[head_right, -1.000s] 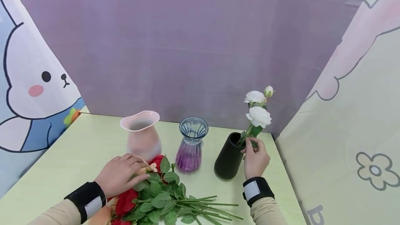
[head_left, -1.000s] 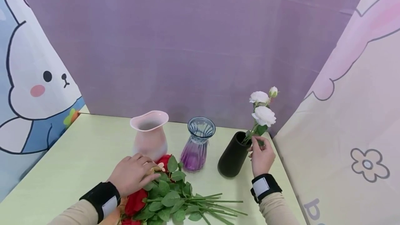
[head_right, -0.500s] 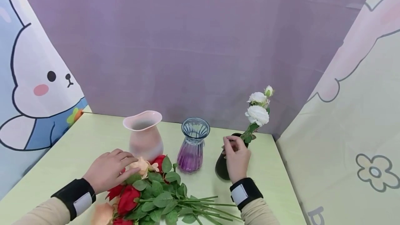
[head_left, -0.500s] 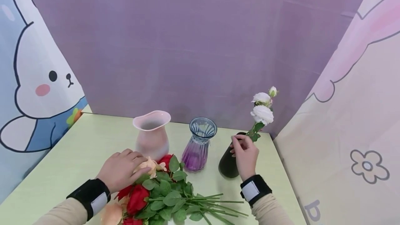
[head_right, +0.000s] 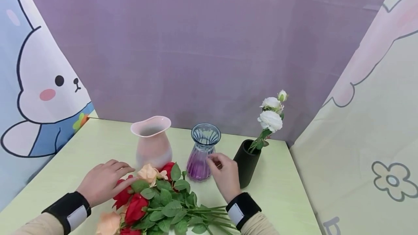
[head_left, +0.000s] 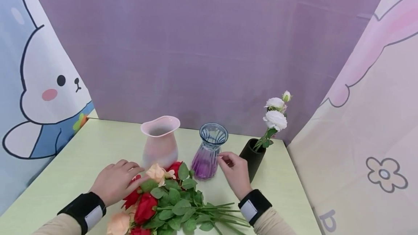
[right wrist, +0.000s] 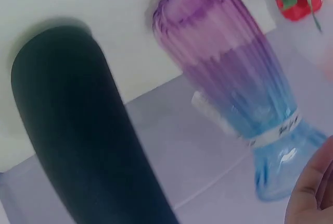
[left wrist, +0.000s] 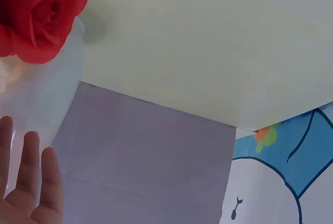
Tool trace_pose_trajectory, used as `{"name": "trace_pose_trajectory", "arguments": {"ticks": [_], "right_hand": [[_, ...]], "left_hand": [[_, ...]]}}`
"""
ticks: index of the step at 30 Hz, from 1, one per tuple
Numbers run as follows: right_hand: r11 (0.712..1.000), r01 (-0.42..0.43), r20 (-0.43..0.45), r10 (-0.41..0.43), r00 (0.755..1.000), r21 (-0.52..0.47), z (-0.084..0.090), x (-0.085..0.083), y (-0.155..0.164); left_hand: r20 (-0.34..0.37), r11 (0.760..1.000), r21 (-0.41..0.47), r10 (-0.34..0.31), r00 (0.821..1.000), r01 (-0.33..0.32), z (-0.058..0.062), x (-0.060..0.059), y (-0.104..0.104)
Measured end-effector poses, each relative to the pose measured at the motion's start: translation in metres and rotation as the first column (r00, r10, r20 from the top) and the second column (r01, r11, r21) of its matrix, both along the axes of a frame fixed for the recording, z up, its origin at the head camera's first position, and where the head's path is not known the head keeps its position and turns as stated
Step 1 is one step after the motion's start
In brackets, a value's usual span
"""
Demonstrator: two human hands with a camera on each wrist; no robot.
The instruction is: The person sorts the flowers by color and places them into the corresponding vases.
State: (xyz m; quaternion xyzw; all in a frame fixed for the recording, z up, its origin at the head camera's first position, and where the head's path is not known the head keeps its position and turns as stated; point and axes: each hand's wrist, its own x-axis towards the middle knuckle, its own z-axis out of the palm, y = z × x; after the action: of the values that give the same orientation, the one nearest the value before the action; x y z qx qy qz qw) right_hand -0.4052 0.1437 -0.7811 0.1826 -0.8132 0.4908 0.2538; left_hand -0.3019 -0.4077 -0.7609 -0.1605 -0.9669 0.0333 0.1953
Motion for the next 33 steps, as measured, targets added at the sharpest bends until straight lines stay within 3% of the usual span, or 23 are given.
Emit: {"name": "trace_pose_trajectory", "arguments": {"ticks": [4,10,15,20,22,23,25,29,33], "right_hand": [[0.993,-0.071,-0.016,0.073,0.997,0.097,0.003,0.026,-0.024],[0.953,-0.109,-0.02,0.12,0.993,0.283,0.004,0.054,-0.049],[0.89,-0.16,-0.007,0.18,0.984,0.426,-0.01,0.068,-0.066],[0.809,-0.265,0.094,0.254,0.963,0.525,-0.022,0.086,-0.082],[0.777,-0.299,0.11,0.288,0.951,0.554,-0.03,0.092,-0.088],[0.756,-0.319,0.122,0.307,0.944,0.571,-0.035,0.094,-0.091],[0.714,-0.354,0.141,0.341,0.929,0.604,-0.048,0.098,-0.095],[0.631,-0.387,0.147,0.398,0.906,0.673,-0.086,0.097,-0.101],[0.573,-0.339,0.089,0.419,0.904,0.746,-0.122,0.094,-0.107]], "left_hand": [[-0.005,1.0,-0.003,-0.012,1.0,0.012,-0.013,0.001,-0.006],[0.01,1.0,-0.016,-0.014,1.0,0.014,-0.019,0.003,-0.008],[0.012,1.0,-0.021,-0.002,1.0,0.003,-0.024,0.002,-0.008],[0.009,1.0,-0.007,0.019,1.0,-0.019,-0.032,-0.002,-0.01],[0.015,0.999,-0.007,0.037,0.999,-0.036,-0.027,0.0,-0.007],[0.018,0.999,-0.004,0.046,0.999,-0.046,-0.021,0.004,-0.004],[0.081,0.997,0.006,0.08,0.994,-0.08,0.005,0.017,0.008],[0.211,0.994,0.0,0.103,0.972,-0.105,0.086,0.057,0.041],[0.227,0.996,-0.008,0.085,0.97,-0.086,0.154,0.092,0.07]]}}
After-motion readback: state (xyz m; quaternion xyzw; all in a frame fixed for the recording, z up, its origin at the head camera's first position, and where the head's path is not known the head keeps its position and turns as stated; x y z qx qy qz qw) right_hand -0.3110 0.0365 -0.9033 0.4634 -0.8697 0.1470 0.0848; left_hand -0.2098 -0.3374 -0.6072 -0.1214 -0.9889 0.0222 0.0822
